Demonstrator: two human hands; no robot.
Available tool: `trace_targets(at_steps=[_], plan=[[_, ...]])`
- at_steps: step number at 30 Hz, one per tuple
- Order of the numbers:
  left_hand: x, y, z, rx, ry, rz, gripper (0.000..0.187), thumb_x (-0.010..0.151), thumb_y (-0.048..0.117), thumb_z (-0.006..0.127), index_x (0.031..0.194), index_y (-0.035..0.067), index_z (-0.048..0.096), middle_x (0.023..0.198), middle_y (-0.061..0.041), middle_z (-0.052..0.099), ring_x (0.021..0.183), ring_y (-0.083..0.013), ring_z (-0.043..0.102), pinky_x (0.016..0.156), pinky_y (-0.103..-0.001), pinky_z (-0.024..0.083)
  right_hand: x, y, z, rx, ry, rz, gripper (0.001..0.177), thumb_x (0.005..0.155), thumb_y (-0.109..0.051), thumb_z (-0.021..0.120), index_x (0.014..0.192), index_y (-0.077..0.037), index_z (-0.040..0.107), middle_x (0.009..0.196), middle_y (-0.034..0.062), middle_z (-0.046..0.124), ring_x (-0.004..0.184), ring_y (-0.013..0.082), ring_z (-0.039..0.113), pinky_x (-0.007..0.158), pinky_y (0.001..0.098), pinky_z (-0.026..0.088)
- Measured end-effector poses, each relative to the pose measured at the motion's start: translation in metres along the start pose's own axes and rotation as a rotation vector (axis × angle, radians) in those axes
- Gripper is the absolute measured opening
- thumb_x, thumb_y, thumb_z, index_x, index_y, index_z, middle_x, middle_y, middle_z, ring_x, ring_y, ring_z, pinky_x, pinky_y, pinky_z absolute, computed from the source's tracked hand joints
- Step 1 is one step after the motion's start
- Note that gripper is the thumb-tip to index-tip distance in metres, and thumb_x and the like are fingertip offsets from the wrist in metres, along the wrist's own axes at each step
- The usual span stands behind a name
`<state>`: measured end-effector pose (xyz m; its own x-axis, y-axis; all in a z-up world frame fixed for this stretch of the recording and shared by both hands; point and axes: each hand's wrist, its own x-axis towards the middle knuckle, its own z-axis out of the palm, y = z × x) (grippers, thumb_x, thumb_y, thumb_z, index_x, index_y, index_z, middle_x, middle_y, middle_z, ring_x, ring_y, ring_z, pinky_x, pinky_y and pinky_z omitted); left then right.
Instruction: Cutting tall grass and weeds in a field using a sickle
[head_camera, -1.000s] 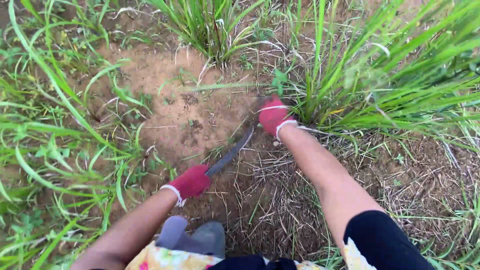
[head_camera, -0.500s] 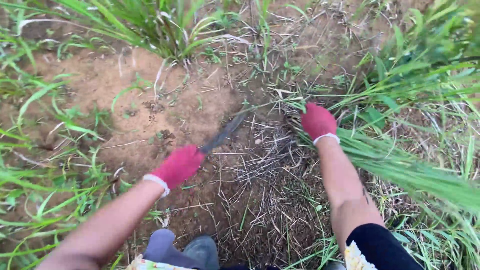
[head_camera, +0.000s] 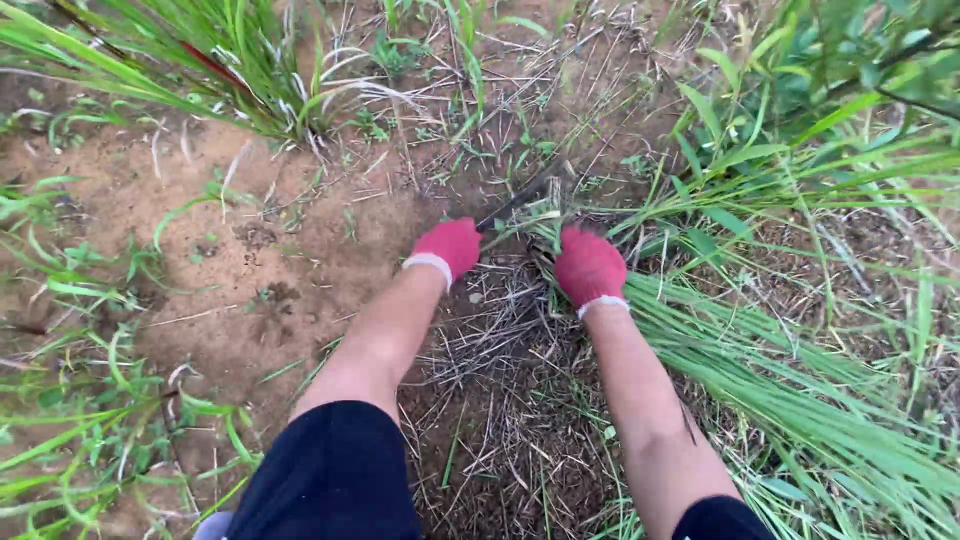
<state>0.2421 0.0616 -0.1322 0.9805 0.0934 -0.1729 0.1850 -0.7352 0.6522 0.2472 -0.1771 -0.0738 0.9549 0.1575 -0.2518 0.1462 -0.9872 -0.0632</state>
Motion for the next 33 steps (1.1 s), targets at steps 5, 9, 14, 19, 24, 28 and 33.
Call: trace_targets(at_steps=[5,9,14,19,24,28,33], plan=[[-0.002,0.005,-0.04,0.603,0.078,0.429,0.025,0.099,0.019,0.046,0.085,0.011,0.066,0.08,-0.013,0.067,0.078,-0.0328,0.075,0.069,-0.05,0.06,-0.025,-0.015,-0.011,-0.001,-0.1,-0.002,0.027,0.098,-0.031,0.058,0.105,-0.009,0.072,0.103,0.0145,0.076,0.099,0.0378,0.076,0.084,0.0566,0.063],[-0.014,0.028,-0.045,-0.475,0.324,-0.079,0.036,0.106,0.039,0.043,0.106,0.009,0.064,0.083,-0.013,0.066,0.078,-0.0301,0.073,0.071,-0.044,0.061,-0.034,-0.001,0.016,-0.037,0.132,-0.163,0.015,0.093,-0.029,0.066,0.098,-0.015,0.067,0.098,0.0107,0.072,0.088,0.0353,0.076,0.075,0.0516,0.063],[-0.065,-0.067,0.041,0.356,-0.238,0.063,0.036,0.101,0.034,0.043,0.107,0.007,0.068,0.11,-0.02,0.073,0.117,-0.0493,0.065,0.105,-0.062,0.046,-0.038,0.015,0.03,-0.098,0.123,-0.227,0.015,0.085,-0.023,0.071,0.097,-0.015,0.067,0.093,0.0082,0.07,0.085,0.0345,0.074,0.075,0.0512,0.063],[-0.06,0.019,-0.067,0.103,0.126,0.034,0.033,0.094,0.044,0.059,0.089,0.012,0.065,0.087,-0.018,0.073,0.093,-0.0422,0.073,0.08,-0.058,0.055,-0.097,0.025,0.031,0.168,0.049,-0.089,0.023,0.091,-0.037,0.06,0.092,-0.016,0.067,0.085,0.0154,0.068,0.082,0.0399,0.072,0.07,0.0529,0.059],[-0.102,0.023,-0.059,-0.033,0.768,0.353,0.012,0.103,-0.005,0.048,0.103,-0.003,0.06,0.101,-0.013,0.061,0.06,-0.0102,0.055,0.049,-0.022,0.048,-0.1,0.041,0.039,0.022,0.377,-0.424,0.017,0.076,-0.02,0.074,0.088,-0.016,0.062,0.08,0.0091,0.063,0.074,0.0344,0.07,0.065,0.0461,0.058],[-0.136,-0.04,0.001,0.614,-0.379,0.088,0.037,0.095,0.044,0.044,0.107,0.02,0.07,0.095,-0.006,0.076,0.096,-0.0277,0.074,0.088,-0.043,0.056,-0.097,0.044,0.047,-0.04,0.318,-0.397,0.018,0.078,-0.024,0.074,0.091,-0.017,0.064,0.085,0.0097,0.066,0.072,0.0352,0.072,0.066,0.0488,0.061],[-0.12,-0.014,0.005,0.216,-0.285,-0.147,0.048,0.086,0.044,0.046,0.095,0.009,0.078,0.1,-0.017,0.077,0.104,-0.04,0.073,0.087,-0.055,0.057,-0.12,-0.004,-0.019,0.223,0.127,-0.059,0.065,0.079,-0.05,0.083,0.121,-0.007,0.059,0.127,0.0243,0.058,0.099,0.0529,0.07,0.086,0.0628,0.06]])
